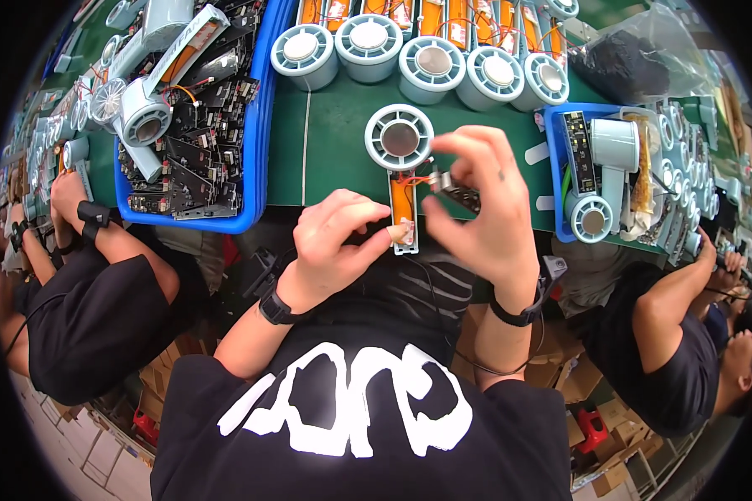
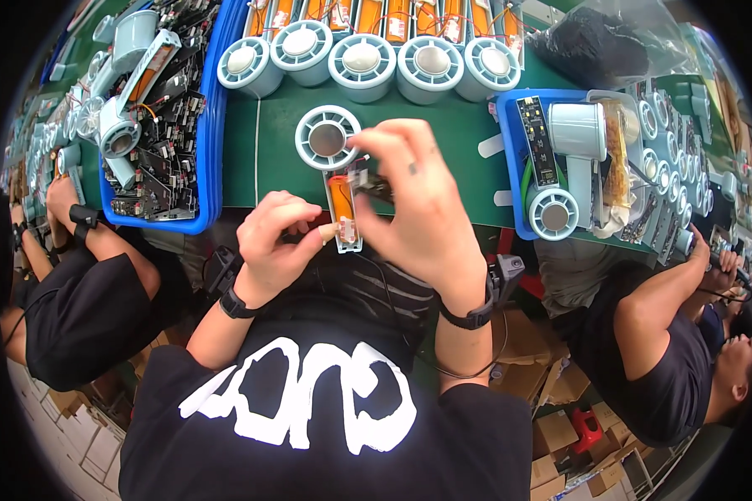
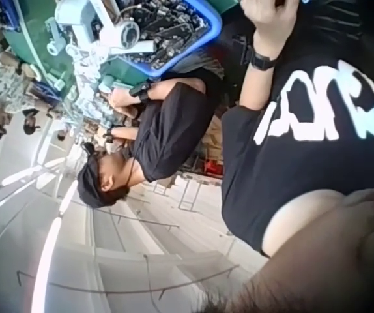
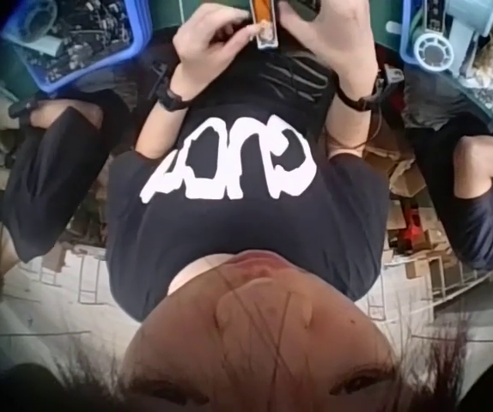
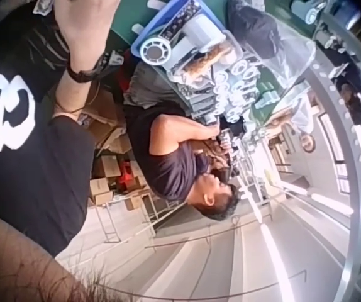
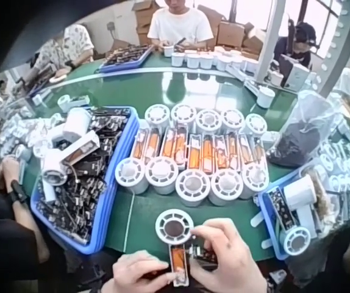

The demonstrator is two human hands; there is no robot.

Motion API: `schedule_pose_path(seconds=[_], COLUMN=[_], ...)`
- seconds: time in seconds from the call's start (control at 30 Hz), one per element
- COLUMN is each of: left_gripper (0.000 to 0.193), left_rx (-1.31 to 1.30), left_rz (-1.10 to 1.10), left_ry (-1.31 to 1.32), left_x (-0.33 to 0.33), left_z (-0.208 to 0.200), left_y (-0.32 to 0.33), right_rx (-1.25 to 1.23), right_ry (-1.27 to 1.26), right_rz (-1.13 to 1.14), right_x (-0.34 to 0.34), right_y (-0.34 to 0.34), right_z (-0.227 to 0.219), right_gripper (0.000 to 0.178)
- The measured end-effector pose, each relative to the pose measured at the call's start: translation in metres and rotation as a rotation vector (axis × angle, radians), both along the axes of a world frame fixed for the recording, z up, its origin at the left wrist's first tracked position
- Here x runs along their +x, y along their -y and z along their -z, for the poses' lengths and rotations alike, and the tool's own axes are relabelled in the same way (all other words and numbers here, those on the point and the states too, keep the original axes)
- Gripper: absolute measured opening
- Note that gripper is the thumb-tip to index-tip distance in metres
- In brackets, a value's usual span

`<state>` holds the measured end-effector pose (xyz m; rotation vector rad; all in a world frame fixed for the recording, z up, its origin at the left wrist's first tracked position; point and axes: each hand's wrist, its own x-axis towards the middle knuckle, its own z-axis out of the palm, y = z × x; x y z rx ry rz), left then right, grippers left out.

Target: The person assembles handheld fans by connecting wires from the fan body to a circuit board and fitting the board into the handle. They then place the assembled fan on the table and pick up another fan body to repeat the process.

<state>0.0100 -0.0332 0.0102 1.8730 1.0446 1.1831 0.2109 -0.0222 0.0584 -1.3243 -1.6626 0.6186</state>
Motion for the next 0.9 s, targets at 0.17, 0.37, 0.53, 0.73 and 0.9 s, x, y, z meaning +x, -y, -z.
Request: schedule_pose_path(seconds=[0.17, 0.37, 0.53, 0.73, 0.9], left_gripper=[0.038, 0.033, 0.029, 0.018, 0.013], left_rx=[0.184, 0.238, 0.284, 0.219, -0.042], left_rz=[0.123, 0.069, 0.021, 0.122, 0.152], left_ry=[-0.136, -0.306, -0.404, -0.276, -0.101], left_x=[0.009, 0.026, 0.025, 0.016, 0.016], left_z=[0.001, -0.003, -0.006, -0.011, -0.02], left_y=[-0.002, -0.005, -0.008, -0.029, -0.033], right_rx=[-0.348, -0.492, -0.681, -0.605, -0.561], right_ry=[-0.032, -0.177, -0.402, -0.617, -0.934], right_rz=[0.045, 0.045, -0.064, -0.148, -0.203], right_x=[0.004, 0.014, 0.016, 0.018, 0.023], right_y=[-0.003, 0.0, 0.002, 0.006, 0.01], right_z=[0.014, 0.016, 0.008, 0.021, 0.019], right_gripper=[0.042, 0.036, 0.03, 0.032, 0.043])
